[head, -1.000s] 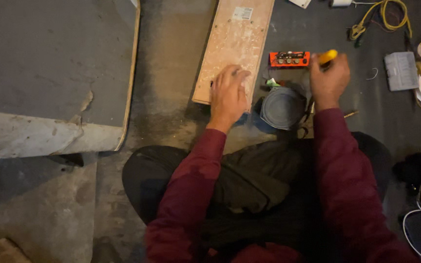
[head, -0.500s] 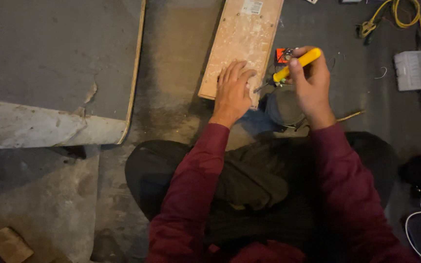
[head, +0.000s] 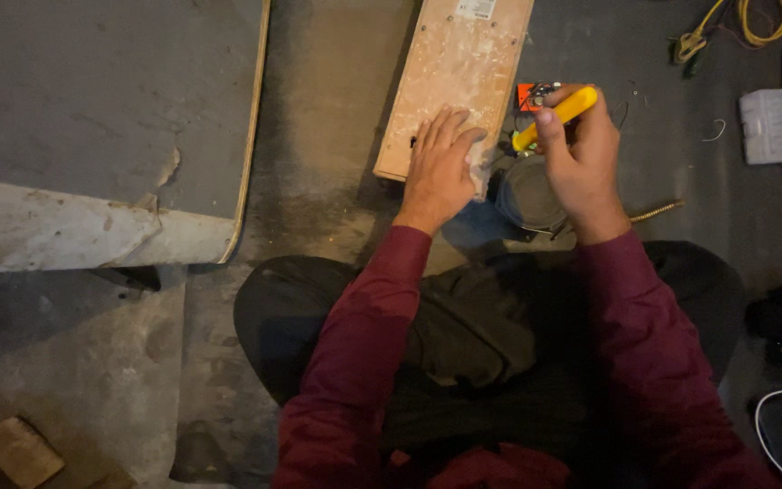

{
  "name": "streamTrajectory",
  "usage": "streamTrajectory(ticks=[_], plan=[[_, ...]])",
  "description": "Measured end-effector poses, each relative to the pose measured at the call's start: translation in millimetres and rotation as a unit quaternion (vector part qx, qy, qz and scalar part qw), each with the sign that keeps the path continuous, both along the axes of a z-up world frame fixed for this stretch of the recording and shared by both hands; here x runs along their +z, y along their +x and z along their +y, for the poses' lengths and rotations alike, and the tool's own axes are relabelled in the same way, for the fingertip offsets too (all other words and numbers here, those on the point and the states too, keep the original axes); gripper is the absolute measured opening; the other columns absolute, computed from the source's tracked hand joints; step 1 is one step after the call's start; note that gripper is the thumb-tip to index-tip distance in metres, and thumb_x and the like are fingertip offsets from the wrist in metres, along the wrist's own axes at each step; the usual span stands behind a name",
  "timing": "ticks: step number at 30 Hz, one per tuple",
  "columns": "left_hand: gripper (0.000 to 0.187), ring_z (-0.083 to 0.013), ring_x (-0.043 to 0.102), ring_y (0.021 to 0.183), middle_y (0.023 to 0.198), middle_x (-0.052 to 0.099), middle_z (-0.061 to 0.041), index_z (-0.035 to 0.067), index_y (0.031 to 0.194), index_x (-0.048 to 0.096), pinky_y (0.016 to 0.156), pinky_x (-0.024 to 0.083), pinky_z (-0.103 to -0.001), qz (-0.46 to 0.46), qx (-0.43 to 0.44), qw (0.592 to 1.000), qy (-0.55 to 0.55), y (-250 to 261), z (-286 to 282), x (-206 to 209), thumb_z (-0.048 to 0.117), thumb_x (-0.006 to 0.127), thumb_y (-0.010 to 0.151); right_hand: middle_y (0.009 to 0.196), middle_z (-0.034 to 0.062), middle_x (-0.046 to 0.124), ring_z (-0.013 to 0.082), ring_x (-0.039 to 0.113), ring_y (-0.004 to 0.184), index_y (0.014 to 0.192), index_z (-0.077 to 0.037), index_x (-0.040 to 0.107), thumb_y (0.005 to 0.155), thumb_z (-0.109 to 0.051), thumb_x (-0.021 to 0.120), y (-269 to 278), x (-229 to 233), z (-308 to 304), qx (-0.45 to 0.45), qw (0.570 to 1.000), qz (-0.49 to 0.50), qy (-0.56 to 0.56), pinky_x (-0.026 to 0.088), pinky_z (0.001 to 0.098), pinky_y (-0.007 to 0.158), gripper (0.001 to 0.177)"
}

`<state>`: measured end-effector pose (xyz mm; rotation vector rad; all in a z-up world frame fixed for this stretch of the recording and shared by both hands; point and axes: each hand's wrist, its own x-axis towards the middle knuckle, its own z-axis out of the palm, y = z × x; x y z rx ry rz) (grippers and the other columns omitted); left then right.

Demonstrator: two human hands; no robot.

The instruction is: The person sits on the floor and uses a yellow screwdriver to adjust components on a small orange circuit board. They then place the board on a wooden panel and continue to manipulate wires and components with their hands.

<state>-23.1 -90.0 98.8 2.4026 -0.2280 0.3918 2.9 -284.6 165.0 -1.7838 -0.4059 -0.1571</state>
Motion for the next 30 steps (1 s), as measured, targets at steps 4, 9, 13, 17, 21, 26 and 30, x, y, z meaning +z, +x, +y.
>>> streamTrajectory(ticks=[4,9,13,17,21,26,30], plan=[[0.048,-0.0376,0.037,0.148,0.146,0.053,-0.015,0.011,0.126,0.065,0.126,0.022,-0.054,-0.002,0.001,1.000,0.001,-1,-1,2,0.000,0.062,0.079,0.099,0.0071,0.066,0.0128,0.064,0.087,0.122,0.001,0.057,0.118,-0.016,0.065,-4,9,3,-0.016,0.997,-0.049,-0.057,0.054,0.0282,0.080,0.019],[0.051,-0.0372,0.037,0.147,0.144,0.053,-0.015,0.011,0.124,0.067,0.126,0.022,-0.053,0.007,0.000,1.000,0.009,-1,-2,4,-0.001,0.061,0.075,0.109,0.0161,0.069,0.0223,0.072,0.098,0.136,0.001,0.055,0.111,-0.013,0.074,-5,24,15,-0.035,0.980,-0.142,-0.135,0.059,0.0339,0.083,0.035],[0.048,-0.0364,0.037,0.147,0.144,0.053,-0.014,0.013,0.123,0.069,0.126,0.022,-0.053,0.012,0.004,1.000,0.019,1,-5,2,0.000,0.061,0.077,0.106,0.0172,0.069,0.0243,0.075,0.092,0.144,-0.002,0.045,0.109,-0.015,0.078,-10,36,23,-0.043,0.969,-0.152,-0.192,0.060,0.0340,0.078,0.050],[0.048,-0.0364,0.037,0.148,0.145,0.053,-0.014,0.013,0.125,0.068,0.126,0.022,-0.052,0.001,0.001,1.000,0.019,0,-7,1,0.002,0.062,0.079,0.099,0.0163,0.070,0.0263,0.075,0.085,0.140,-0.005,0.049,0.108,-0.016,0.080,-9,46,28,-0.083,0.958,-0.137,-0.237,0.059,0.0356,0.073,0.047],[0.035,-0.0379,0.037,0.146,0.144,0.052,-0.016,0.011,0.124,0.068,0.124,0.022,-0.052,0.016,-0.008,1.000,0.014,2,-9,2,0.014,0.067,0.089,0.091,0.0176,0.069,0.0309,0.072,0.078,0.134,-0.004,0.051,0.102,-0.019,0.084,-10,48,39,-0.104,0.953,-0.131,-0.254,0.057,0.0397,0.069,0.048],[0.049,-0.0367,0.038,0.149,0.149,0.052,-0.014,0.009,0.132,0.066,0.127,0.026,-0.050,0.014,-0.002,0.999,0.047,-1,-9,0,0.010,0.064,0.083,0.104,0.0217,0.070,0.0368,0.072,0.087,0.136,-0.002,0.050,0.102,-0.014,0.083,1,48,47,-0.076,0.938,-0.211,-0.265,0.056,0.0418,0.071,0.049],[0.055,-0.0423,0.036,0.145,0.144,0.049,-0.020,0.001,0.130,0.061,0.124,0.024,-0.053,-0.010,-0.033,0.999,-0.010,-1,-8,-5,0.018,0.072,0.079,0.105,0.0236,0.070,0.0417,0.070,0.088,0.135,-0.002,0.051,0.098,-0.011,0.083,10,47,54,-0.047,0.934,-0.226,-0.272,0.054,0.0448,0.069,0.050]])
